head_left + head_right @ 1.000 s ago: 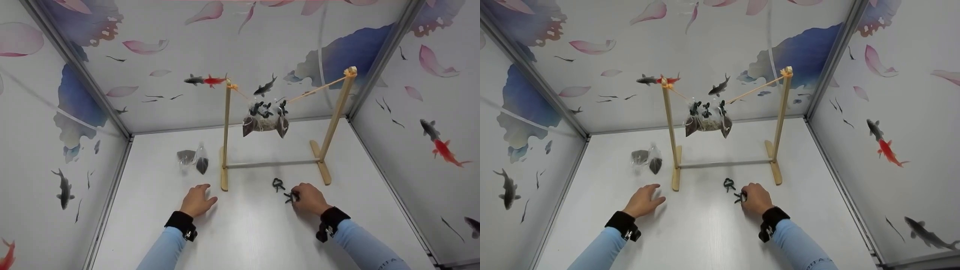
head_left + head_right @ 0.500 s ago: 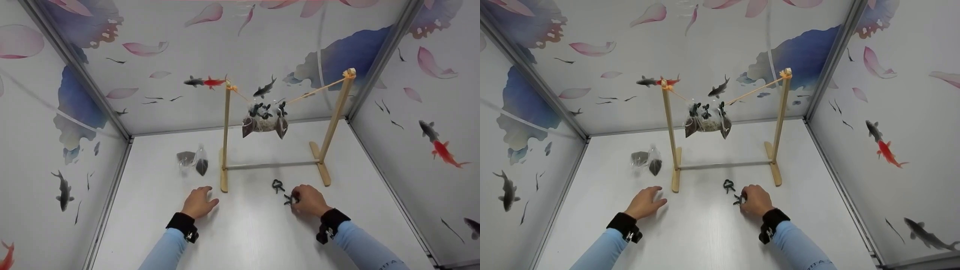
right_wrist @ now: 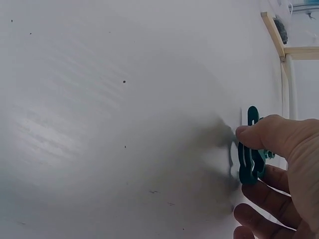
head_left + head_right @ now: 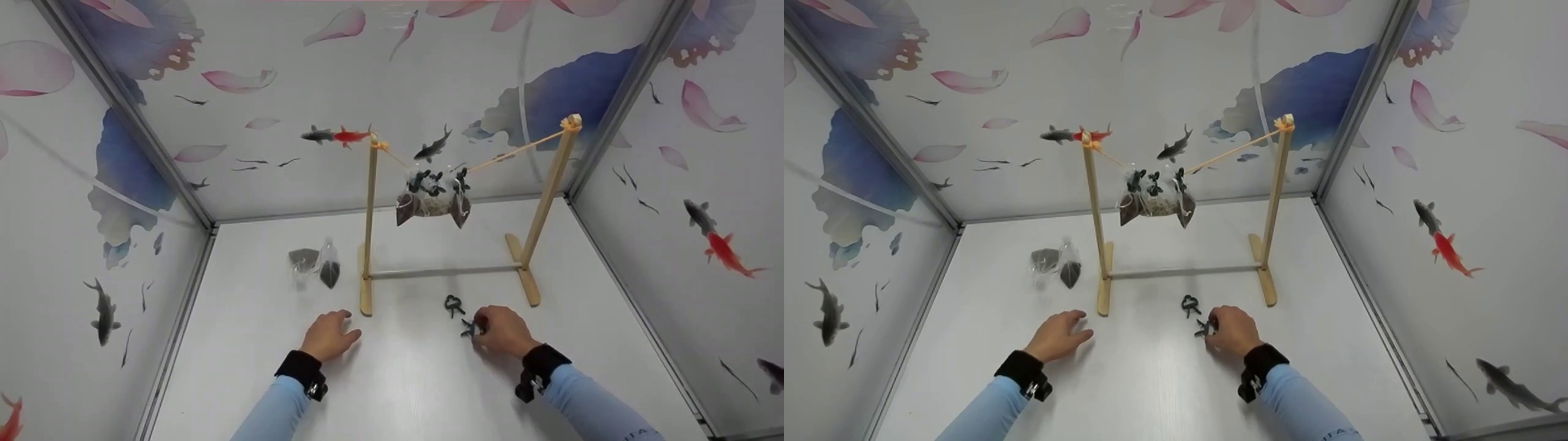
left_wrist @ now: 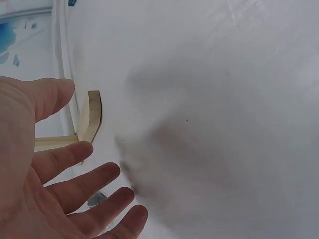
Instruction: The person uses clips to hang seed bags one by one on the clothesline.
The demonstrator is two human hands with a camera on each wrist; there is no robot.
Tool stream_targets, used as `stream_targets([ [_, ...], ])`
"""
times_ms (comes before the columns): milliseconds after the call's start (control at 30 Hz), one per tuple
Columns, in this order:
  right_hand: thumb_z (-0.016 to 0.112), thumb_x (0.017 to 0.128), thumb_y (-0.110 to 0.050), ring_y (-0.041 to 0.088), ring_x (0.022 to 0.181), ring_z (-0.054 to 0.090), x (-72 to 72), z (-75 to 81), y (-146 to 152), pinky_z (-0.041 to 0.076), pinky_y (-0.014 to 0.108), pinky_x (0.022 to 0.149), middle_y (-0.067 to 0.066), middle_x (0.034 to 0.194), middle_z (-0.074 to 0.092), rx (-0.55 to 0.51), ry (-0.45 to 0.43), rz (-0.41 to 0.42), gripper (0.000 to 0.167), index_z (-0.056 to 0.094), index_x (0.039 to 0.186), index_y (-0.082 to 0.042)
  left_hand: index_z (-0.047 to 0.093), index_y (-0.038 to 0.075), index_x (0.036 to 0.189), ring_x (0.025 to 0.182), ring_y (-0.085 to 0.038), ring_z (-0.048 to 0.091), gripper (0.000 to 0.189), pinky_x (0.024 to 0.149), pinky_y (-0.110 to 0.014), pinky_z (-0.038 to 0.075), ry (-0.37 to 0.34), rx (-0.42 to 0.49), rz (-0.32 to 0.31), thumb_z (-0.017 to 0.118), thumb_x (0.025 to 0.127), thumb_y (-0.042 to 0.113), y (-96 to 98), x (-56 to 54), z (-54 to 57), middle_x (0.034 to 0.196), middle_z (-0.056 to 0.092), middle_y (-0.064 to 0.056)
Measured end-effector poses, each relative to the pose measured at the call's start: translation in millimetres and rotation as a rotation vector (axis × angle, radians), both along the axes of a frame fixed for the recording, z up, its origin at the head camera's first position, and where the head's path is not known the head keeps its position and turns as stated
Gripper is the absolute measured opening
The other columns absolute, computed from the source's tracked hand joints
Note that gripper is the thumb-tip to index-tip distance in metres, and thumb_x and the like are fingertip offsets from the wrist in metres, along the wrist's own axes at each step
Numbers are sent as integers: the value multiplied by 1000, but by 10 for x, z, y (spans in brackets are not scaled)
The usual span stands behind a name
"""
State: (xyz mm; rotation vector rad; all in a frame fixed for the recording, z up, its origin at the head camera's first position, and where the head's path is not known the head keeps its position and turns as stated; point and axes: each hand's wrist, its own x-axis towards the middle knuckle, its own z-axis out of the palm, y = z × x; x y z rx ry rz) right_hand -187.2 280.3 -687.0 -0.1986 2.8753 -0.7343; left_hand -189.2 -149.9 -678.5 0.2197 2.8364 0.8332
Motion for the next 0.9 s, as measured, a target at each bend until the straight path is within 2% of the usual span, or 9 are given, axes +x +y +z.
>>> stream_targets([
  [133, 97, 83, -19, 20, 90, 70, 10, -6, -21, 62, 47, 86, 3, 98, 76, 13, 8, 1, 35, 82, 113, -8, 75, -1, 137, 124, -47, 73, 51, 111, -62, 58, 9, 9, -33, 79, 101, 33, 114, 13, -13, 131, 79, -24],
  [267, 98, 83, -21, 21, 91, 71, 20, -10, -28, 62, 49, 86, 4, 99, 76, 24, 29, 14, 38, 83, 115, -7, 77, -1, 134, 119, -45, 75, 45, 105, -61, 60, 39, 46, -90, 80, 100, 28, 328, 27, -22, 128, 80, -24],
  [400, 97, 85, -25, 21, 92, 72, 29, 2, -14, 63, 48, 87, 5, 101, 78, 4, 37, 7, 38, 83, 116, -7, 78, 1, 130, 116, -41, 76, 39, 104, -57, 61, 83, 43, -172, 79, 101, 27, 665, 32, -9, 125, 81, -20],
  [533, 91, 93, -28, 23, 94, 75, 31, 7, 14, 64, 49, 86, 8, 105, 81, -34, 71, -19, 35, 83, 119, -6, 80, 7, 129, 118, -35, 75, 34, 103, -48, 63, 155, -1, -265, 79, 102, 27, 1099, 57, -4, 125, 82, -13],
  [700, 81, 100, -25, 31, 98, 78, 36, 3, 70, 64, 54, 86, 12, 109, 82, -46, 131, -61, 28, 83, 120, -5, 75, 16, 141, 128, -26, 72, 38, 104, -37, 64, 263, -150, -415, 77, 106, 32, 1664, 133, -53, 140, 77, -5],
  [800, 77, 101, -21, 33, 99, 78, 44, -10, 109, 64, 56, 87, 13, 109, 82, -38, 150, -80, 25, 83, 119, -4, 62, 22, 158, 138, -24, 67, 54, 105, -36, 64, 301, -305, -510, 73, 109, 40, 1943, 178, -95, 160, 65, -3],
  [900, 76, 101, -18, 32, 99, 78, 62, -24, 140, 65, 55, 87, 13, 109, 83, -28, 155, -89, 23, 83, 118, -4, 47, 29, 170, 148, -24, 60, 67, 109, -38, 62, 320, -478, -603, 68, 110, 50, 2130, 224, -134, 176, 49, -1],
])
